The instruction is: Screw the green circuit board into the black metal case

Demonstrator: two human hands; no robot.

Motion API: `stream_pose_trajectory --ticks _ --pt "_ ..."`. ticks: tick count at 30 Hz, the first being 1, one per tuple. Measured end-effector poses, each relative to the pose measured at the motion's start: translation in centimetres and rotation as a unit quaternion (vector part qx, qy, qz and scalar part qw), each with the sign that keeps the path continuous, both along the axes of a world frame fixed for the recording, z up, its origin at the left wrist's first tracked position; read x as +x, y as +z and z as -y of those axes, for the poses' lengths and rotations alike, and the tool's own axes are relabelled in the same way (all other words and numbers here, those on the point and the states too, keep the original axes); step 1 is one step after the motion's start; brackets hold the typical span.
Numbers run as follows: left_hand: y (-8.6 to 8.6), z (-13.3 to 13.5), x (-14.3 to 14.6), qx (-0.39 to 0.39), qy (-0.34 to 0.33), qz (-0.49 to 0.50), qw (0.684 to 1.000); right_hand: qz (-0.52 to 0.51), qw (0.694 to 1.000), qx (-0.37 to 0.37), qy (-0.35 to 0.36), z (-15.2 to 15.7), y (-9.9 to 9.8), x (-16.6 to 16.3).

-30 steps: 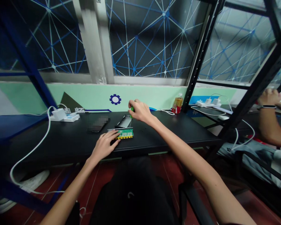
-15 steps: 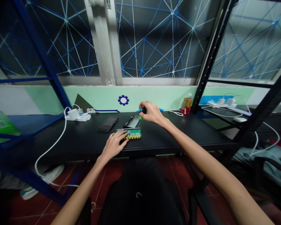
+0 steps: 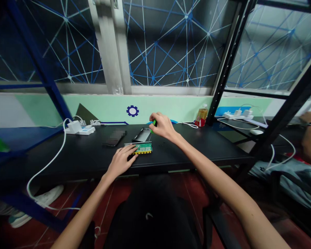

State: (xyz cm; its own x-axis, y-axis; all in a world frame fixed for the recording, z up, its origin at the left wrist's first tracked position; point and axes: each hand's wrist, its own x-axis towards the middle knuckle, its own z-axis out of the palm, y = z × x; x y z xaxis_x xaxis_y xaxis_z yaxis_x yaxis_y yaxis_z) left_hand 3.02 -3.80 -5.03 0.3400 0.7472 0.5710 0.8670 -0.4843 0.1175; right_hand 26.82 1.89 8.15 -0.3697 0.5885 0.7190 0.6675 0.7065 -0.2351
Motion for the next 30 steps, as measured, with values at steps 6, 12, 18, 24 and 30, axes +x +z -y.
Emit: stream_pose_trajectory --ticks 6,12,18,24,30 --pt "-0.24 -0.15 -0.07 0.007 -0.006 0.013 1.000 -0.042 0.999 0.023 0.011 -0.46 -0.79 -0.04" --pt "-0.52 -0.33 -0.24 0.022 -0.011 0.008 1.000 -0.055 0.998 0.039 0.019 -0.64 -0.52 0.30" --pt "-0.73 -0.49 -0.33 0.033 -0.011 -0.001 0.999 -0.056 0.997 0.043 0.022 -0.36 -0.23 0.59" --pt "-0.70 -0.47 -0.36 0.033 -0.008 -0.005 0.999 -0.050 0.998 0.039 0.020 -0.22 -0.80 0.27" --pt "-0.59 -0.41 -0.27 0.026 -0.011 0.001 1.000 -0.045 0.998 0.031 0.021 -0.02 -0.82 -0.11"
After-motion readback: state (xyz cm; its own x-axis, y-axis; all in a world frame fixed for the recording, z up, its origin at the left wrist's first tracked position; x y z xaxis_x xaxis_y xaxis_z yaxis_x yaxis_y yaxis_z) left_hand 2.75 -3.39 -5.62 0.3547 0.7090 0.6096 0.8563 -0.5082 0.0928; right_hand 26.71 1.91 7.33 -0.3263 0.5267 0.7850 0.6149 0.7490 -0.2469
